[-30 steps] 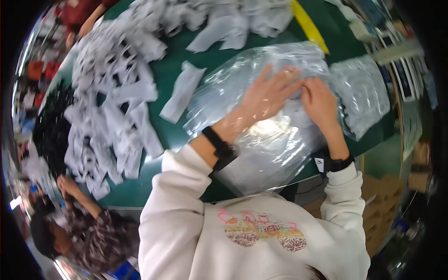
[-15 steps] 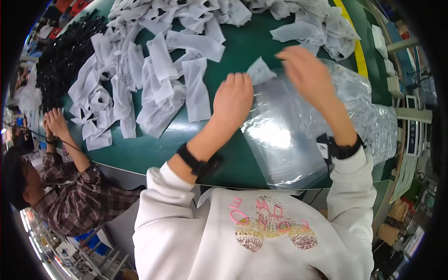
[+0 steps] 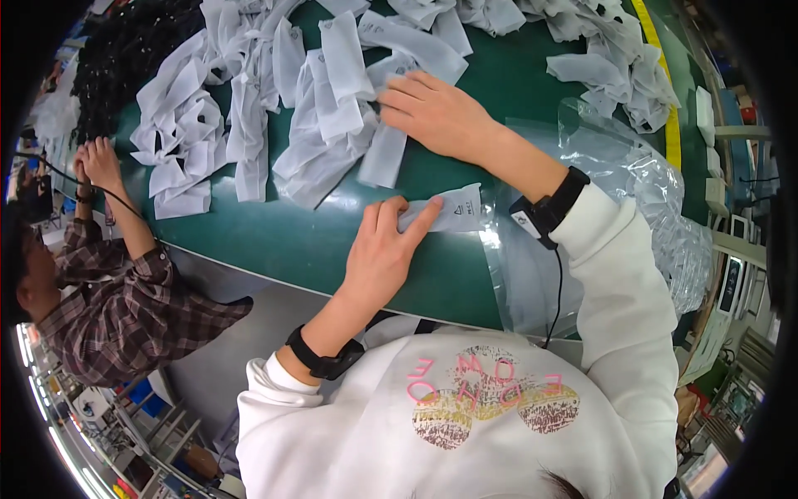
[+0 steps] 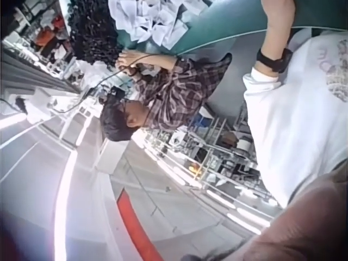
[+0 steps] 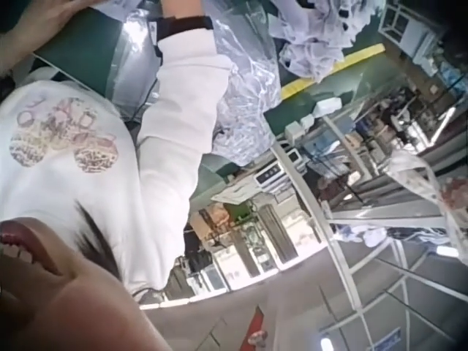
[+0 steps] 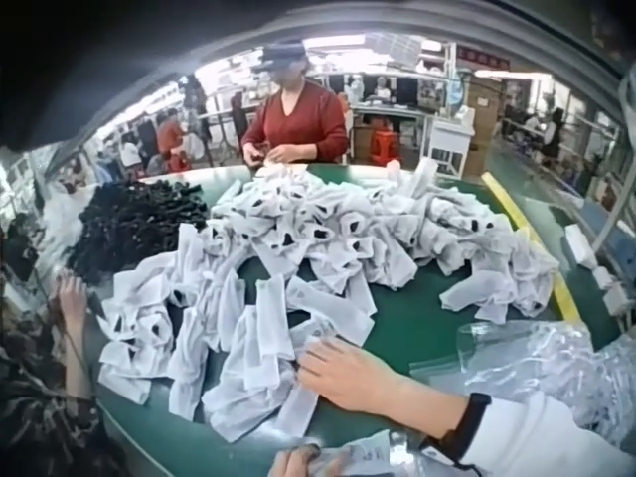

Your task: The person gathers white fabric pieces by hand, folds them, and places them into a clear plastic bag. After filling the bag, they press the air out and set the package onto a stack on the table.

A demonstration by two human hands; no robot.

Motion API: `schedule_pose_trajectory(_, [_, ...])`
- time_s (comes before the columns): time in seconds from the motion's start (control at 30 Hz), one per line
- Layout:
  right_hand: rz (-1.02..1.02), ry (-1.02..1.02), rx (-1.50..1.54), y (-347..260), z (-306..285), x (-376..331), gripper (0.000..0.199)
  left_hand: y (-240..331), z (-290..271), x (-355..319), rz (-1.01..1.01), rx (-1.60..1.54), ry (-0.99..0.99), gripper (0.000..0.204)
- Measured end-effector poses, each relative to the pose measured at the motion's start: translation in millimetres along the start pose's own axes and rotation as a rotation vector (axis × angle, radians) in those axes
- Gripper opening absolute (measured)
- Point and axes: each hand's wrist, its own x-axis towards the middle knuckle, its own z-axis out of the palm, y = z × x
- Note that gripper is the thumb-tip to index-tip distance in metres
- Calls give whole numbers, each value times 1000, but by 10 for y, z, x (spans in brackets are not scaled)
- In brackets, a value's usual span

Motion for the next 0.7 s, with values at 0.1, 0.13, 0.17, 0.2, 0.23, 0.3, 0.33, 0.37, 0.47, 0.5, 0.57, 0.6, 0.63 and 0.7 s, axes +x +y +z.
schedule_pose_trajectory(0.1, [107,-79,134,-153,-46,-121,22,-96,-23,-105,-76,-213,45,46])
schedule_pose_trajectory(0.13, [188,-109,222,-227,-127,-207,21,-127,-27,-119,-84,-215,40,46])
schedule_pose_trajectory(0.17, [270,-142,307,-298,-195,-280,20,-147,-24,-120,-76,-233,67,44])
schedule_pose_trajectory(0.2, [268,-147,312,-366,-237,-316,20,-167,-25,-116,-68,-250,94,43])
schedule_pose_trajectory(0.23, [315,-181,426,-415,-281,-344,20,-186,-35,-89,-56,-266,123,41])
schedule_pose_trajectory(0.3, [405,-247,654,-519,-351,-369,20,-212,-137,7,-29,-166,165,40])
schedule_pose_trajectory(0.33, [402,-249,652,-562,-382,-376,20,-228,-198,72,4,-63,209,40])
schedule_pose_trajectory(0.37, [397,-285,643,-611,-410,-378,20,-245,-227,91,36,41,252,39])
schedule_pose_trajectory(0.47, [371,-360,631,-670,-414,-299,19,-325,-167,-59,23,-146,124,44])
schedule_pose_trajectory(0.5, [337,-340,643,-639,-405,-244,19,-350,-143,-96,23,-240,57,46])
schedule_pose_trajectory(0.57, [272,-299,672,-586,-390,-114,20,-358,-140,-184,10,-200,57,49])
schedule_pose_trajectory(0.6, [273,-300,677,-569,-339,21,20,-351,-145,-237,0,-162,53,51])
schedule_pose_trajectory(0.63, [153,-110,458,-550,-244,226,22,-349,-142,-283,-9,-124,48,54])
schedule_pose_trajectory(0.7, [38,77,236,-514,-54,425,25,-311,-103,-339,-39,-129,57,58])
